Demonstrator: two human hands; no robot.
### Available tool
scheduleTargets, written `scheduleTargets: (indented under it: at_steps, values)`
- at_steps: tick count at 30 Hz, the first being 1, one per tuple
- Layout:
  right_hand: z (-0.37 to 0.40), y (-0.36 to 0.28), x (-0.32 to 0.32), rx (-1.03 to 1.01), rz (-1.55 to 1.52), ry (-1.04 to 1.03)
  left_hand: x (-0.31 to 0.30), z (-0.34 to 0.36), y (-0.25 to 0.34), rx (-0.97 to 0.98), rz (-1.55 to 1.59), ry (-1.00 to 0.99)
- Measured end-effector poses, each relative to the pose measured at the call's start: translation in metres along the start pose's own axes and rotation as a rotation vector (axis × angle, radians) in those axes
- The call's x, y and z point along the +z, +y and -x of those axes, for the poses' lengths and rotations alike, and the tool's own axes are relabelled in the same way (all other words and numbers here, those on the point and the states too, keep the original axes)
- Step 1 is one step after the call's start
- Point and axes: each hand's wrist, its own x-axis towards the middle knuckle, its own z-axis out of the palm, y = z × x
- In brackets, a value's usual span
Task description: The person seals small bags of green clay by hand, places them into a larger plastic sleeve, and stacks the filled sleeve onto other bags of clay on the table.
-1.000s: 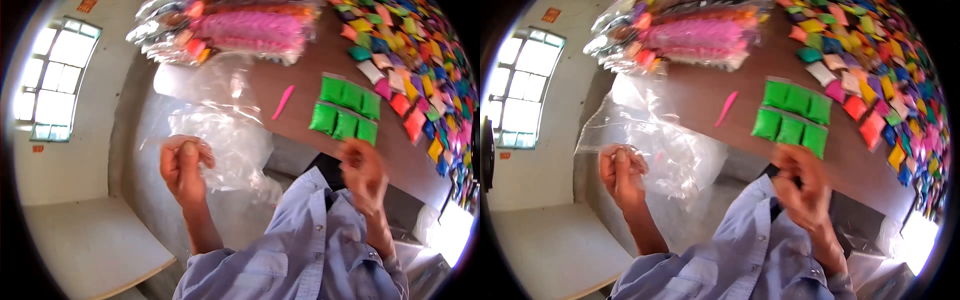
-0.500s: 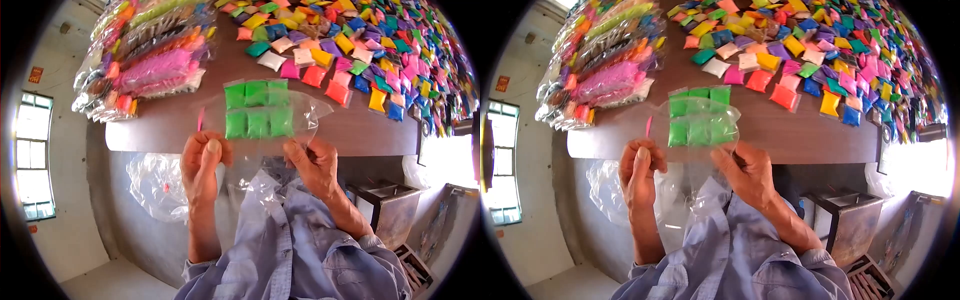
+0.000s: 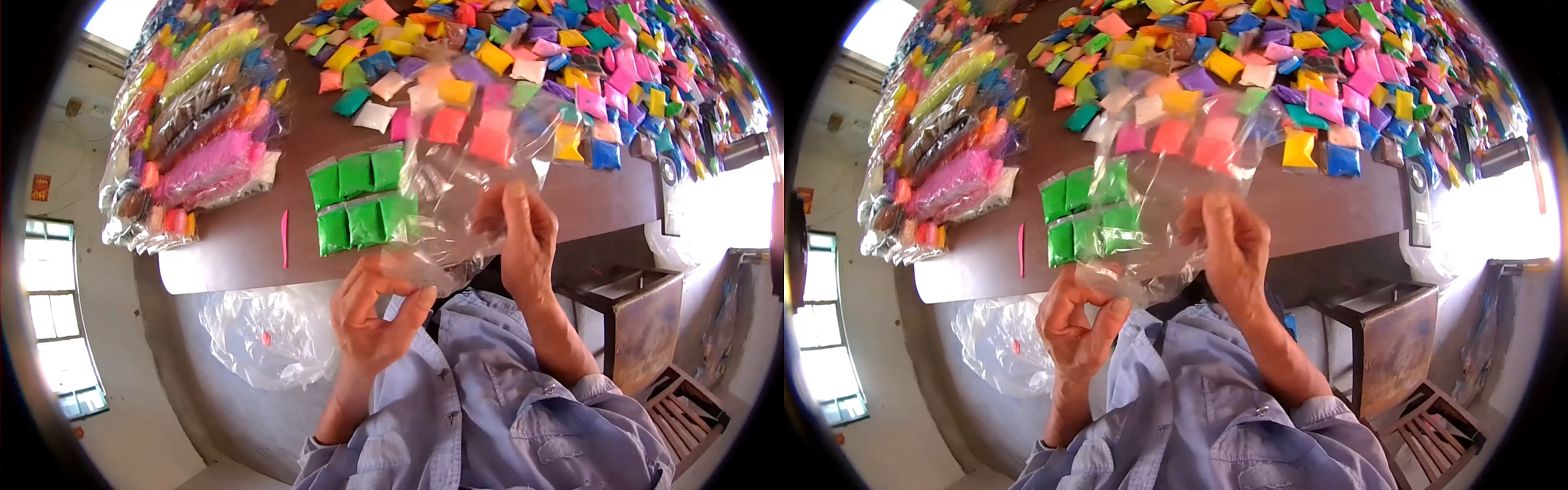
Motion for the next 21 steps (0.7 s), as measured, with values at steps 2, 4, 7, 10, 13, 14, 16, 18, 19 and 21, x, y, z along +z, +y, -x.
scheduleTargets:
  at_steps: [2, 4, 7, 10, 13, 14, 16, 18, 19, 21]
  values:
    - [-0.01, 0.002, -0.014, 0.082, -0.1, 0.054, 0.007, -0.006, 0.006, 0.035, -0.032, 0.005]
    - [-0.02, 0.003, -0.022, 0.164, -0.201, 0.108, 0.012, -0.009, 0.011, 0.067, -0.063, 0.01]
    - [-0.029, 0.016, -0.035, 0.252, -0.531, 0.166, 0.018, -0.004, 0.016, 0.09, -0.136, -0.029]
    - [-0.044, 0.027, -0.043, 0.271, -0.782, 0.027, 0.031, -0.004, 0.023, 0.258, -0.177, -0.132]
    - [-0.051, 0.024, -0.053, 0.288, -0.761, 0.018, 0.043, 0.001, 0.029, 0.396, -0.316, -0.156]
    - [-0.053, 0.024, -0.057, 0.263, -0.816, -0.089, 0.047, 0.004, 0.027, 0.396, -0.312, -0.161]
    - [-0.05, 0.02, -0.06, 0.155, -0.8, -0.115, 0.053, 0.01, 0.025, 0.399, -0.377, -0.153]
    - [-0.051, 0.014, -0.063, 0.045, -0.779, -0.141, 0.055, 0.012, 0.023, 0.404, -0.366, -0.175]
    - [-0.055, 0.01, -0.064, 0.088, -0.787, -0.034, 0.056, 0.013, 0.023, 0.368, -0.351, -0.188]
    - [-0.062, -0.003, -0.068, 0.121, -0.789, 0.078, 0.056, 0.017, 0.022, 0.34, -0.328, -0.205]
